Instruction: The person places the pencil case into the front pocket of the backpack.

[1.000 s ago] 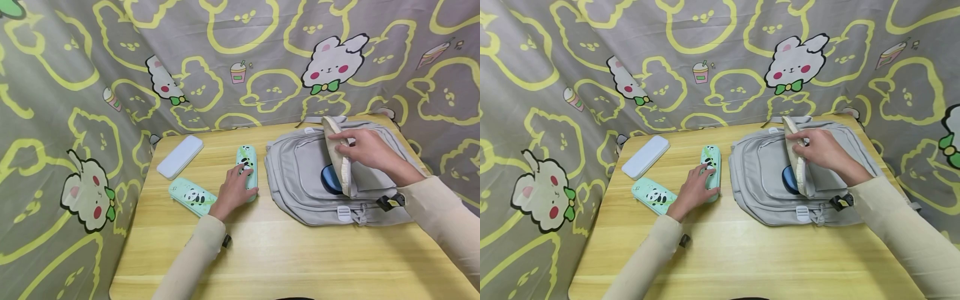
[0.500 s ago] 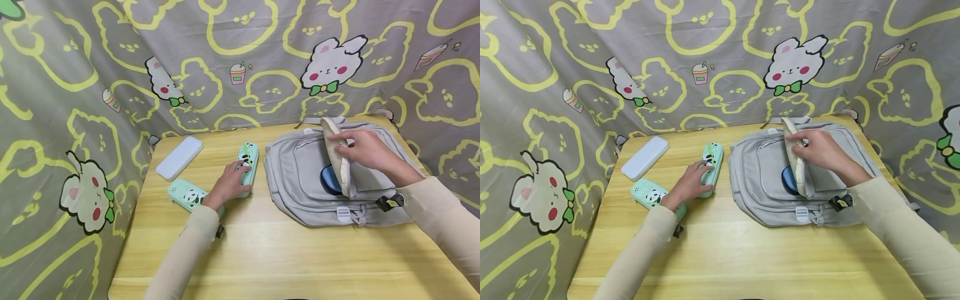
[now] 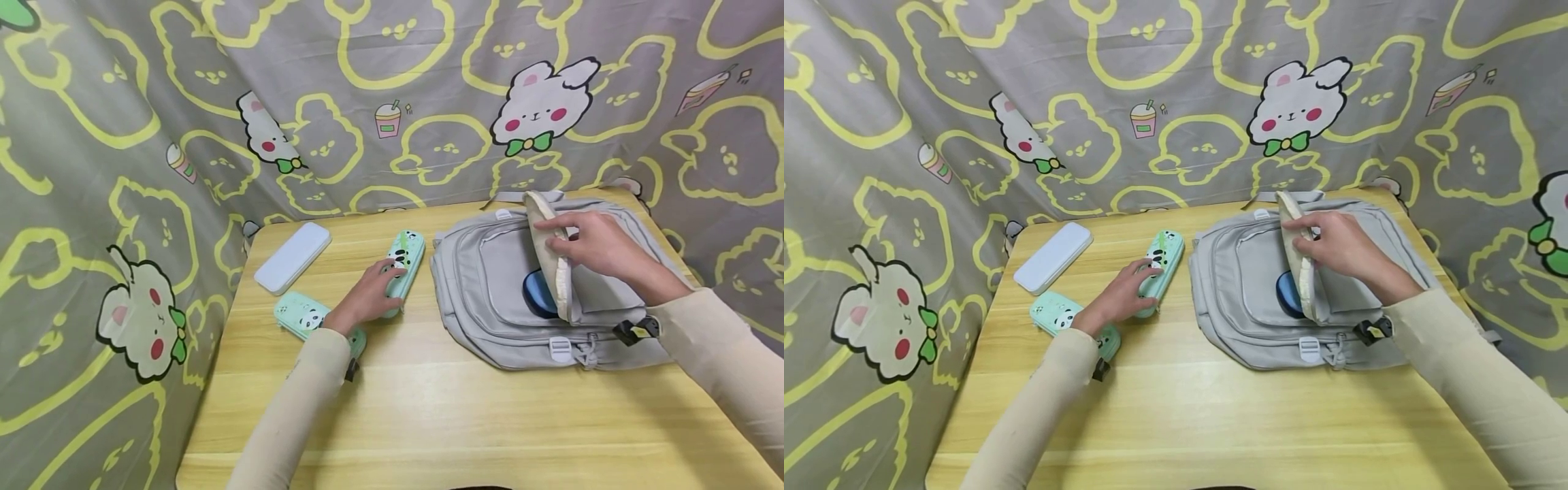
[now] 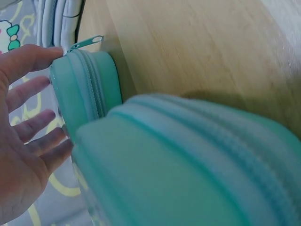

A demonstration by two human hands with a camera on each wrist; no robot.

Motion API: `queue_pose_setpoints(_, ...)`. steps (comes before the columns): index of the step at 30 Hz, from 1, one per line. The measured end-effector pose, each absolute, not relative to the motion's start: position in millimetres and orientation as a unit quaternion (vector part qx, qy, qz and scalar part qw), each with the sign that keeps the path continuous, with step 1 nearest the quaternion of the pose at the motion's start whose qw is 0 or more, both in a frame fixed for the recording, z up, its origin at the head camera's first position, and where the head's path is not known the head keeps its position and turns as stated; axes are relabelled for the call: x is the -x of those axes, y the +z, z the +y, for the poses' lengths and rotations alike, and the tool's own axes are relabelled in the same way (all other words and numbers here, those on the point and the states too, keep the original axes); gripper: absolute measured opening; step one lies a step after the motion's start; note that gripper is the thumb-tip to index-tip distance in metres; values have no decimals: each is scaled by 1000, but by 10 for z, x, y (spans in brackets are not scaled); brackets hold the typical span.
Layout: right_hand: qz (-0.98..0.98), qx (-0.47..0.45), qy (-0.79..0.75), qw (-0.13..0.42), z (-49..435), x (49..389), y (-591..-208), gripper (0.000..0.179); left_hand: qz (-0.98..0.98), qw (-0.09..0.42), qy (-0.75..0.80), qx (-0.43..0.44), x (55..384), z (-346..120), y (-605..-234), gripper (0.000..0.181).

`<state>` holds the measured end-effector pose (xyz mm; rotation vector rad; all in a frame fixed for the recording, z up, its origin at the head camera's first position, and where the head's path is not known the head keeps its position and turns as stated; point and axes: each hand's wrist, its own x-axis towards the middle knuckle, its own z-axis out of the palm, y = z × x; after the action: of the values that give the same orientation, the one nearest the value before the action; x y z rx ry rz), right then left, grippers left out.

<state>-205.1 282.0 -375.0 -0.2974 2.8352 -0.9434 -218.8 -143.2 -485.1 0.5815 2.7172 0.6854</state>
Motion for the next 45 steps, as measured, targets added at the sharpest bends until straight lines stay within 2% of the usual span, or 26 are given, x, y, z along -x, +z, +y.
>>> queue_pose_setpoints(8,943,103,-310,62,2803,2065,-3764,42,943,141,228,-196,2194,-1493,-4831,67)
queue_pose_setpoints(17,943,106,-310,59,2797,2079,-3773,41,954,146,217,-148,2160,-1565,-4800,69)
queue_pose_setpoints(24,942,108,-313,56,2780,2075,-3762,41,962,141,208,-110,2060,-1632,-4773,81)
queue_pose_setpoints(35,943,105,-307,67,2796,2073,-3759,42,964,160,197,-77,1956,-1691,-4825,90)
queue_pose_setpoints(45,944,105,-306,67,2797,2073,-3752,41,967,135,209,-53,1934,-1639,-4886,98)
